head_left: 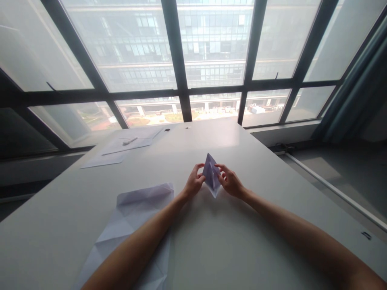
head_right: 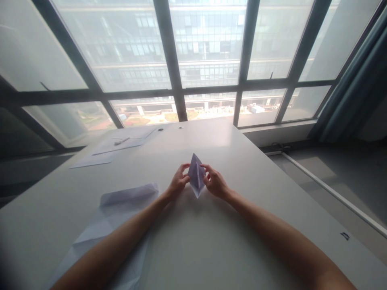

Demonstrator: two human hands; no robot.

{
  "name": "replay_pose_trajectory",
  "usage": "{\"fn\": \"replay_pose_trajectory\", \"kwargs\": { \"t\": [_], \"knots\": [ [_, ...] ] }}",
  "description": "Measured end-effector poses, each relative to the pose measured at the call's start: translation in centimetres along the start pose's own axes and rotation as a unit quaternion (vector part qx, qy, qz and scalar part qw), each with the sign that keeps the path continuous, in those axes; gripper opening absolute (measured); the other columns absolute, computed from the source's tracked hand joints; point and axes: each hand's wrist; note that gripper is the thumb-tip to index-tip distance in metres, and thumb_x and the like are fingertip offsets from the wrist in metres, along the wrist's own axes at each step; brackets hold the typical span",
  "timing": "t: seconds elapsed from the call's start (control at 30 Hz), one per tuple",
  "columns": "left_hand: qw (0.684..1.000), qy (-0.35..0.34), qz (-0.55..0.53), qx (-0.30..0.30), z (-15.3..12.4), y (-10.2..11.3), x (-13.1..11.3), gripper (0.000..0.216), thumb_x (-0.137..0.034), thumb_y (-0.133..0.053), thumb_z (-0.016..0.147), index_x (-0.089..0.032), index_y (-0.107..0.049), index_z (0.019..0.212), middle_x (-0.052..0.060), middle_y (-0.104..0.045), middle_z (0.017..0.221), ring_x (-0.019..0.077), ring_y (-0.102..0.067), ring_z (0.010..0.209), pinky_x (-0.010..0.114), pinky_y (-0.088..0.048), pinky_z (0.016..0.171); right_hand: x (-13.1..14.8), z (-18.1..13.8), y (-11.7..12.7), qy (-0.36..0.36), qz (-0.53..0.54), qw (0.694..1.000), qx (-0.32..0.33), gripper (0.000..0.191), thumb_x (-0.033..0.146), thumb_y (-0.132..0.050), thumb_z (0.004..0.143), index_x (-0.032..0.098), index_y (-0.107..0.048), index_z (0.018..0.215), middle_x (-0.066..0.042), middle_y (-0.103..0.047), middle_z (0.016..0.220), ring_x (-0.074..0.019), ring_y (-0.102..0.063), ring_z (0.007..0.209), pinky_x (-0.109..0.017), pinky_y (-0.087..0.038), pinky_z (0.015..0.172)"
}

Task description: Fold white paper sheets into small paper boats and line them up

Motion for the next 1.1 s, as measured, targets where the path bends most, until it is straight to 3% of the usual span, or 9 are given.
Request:
{"fn": "replay_pose_trajectory", "kwargs": {
  "t": [0.17, 0.27, 0.47, 0.67, 0.87, 1.1],
  "knots": [
    [0.999, -0.007, 0.045, -0.021, 0.1, -0.2, 0.2, 0.044, -0.014, -0.063, 0.079, -0.019, -0.052, 0.121, 0.011, -0.059, 0.125, 0.0164, -0.070, 0.078, 0.024, -0.055, 0.062, -0.2, 0.1, 0.1, -0.018, -0.032, 0.999, -0.014, 0.026, 0.021, -0.055, 0.086, 0.023, -0.063, 0.111, -0.003, -0.069, 0.083, -0.0158, -0.060, 0.061, -0.027, -0.047, 0.057],
    [0.998, -0.007, 0.052, -0.024, 0.1, -0.2, 0.3, 0.045, -0.023, -0.067, 0.081, -0.020, -0.052, 0.123, 0.009, -0.061, 0.114, 0.0156, -0.069, 0.074, 0.025, -0.056, 0.061, -0.4, 0.3, 0.1, -0.019, -0.036, 0.999, -0.020, 0.018, 0.023, -0.056, 0.085, 0.022, -0.066, 0.101, -0.004, -0.071, 0.087, -0.0168, -0.063, 0.063, -0.028, -0.050, 0.060],
    [0.995, 0.037, 0.059, -0.076, 0.1, 0.0, 0.2, 0.047, -0.027, -0.075, 0.075, -0.021, -0.052, 0.116, 0.004, -0.062, 0.095, 0.0152, -0.067, 0.070, 0.022, -0.053, 0.057, -0.7, 0.4, 0.2, -0.022, -0.044, 0.998, -0.040, 0.010, 0.025, -0.060, 0.084, 0.021, -0.070, 0.084, -0.003, -0.070, 0.073, -0.0199, -0.065, 0.065, -0.031, -0.051, 0.064],
    [0.992, 0.073, 0.022, -0.099, 0.2, -0.1, -0.2, 0.048, -0.024, -0.077, 0.069, -0.021, -0.048, 0.107, 0.003, -0.064, 0.092, 0.0158, -0.067, 0.072, 0.023, -0.051, 0.060, -1.1, 0.4, 0.0, -0.019, -0.020, 0.999, -0.043, 0.016, 0.024, -0.061, 0.083, 0.021, -0.071, 0.096, -0.004, -0.073, 0.089, -0.0164, -0.063, 0.063, -0.029, -0.050, 0.062],
    [0.992, 0.085, 0.036, -0.084, 0.3, -0.1, -0.5, 0.045, -0.018, -0.074, 0.067, -0.018, -0.051, 0.105, 0.001, -0.061, 0.088, 0.0131, -0.062, 0.069, 0.021, -0.049, 0.059, -1.2, 0.6, 0.4, -0.031, -0.029, 0.998, -0.045, 0.013, 0.023, -0.062, 0.081, 0.018, -0.070, 0.091, 0.001, -0.063, 0.066, -0.0149, -0.058, 0.060, -0.026, -0.046, 0.061],
    [0.987, 0.098, 0.076, -0.099, 0.4, 0.2, -0.4, 0.044, -0.010, -0.068, 0.065, -0.016, -0.055, 0.107, 0.002, -0.059, 0.086, 0.0109, -0.056, 0.062, 0.020, -0.045, 0.052, -1.3, 0.8, 1.2, -0.037, -0.072, 0.996, -0.037, 0.015, 0.021, -0.059, 0.080, 0.018, -0.069, 0.091, 0.003, -0.058, 0.065, -0.0133, -0.055, 0.059, -0.025, -0.042, 0.061]
  ]
}}
Point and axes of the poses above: each hand's wrist, its own z-axis towards the middle knuckle, its own y-axis out of the back of the hand, x = y × z
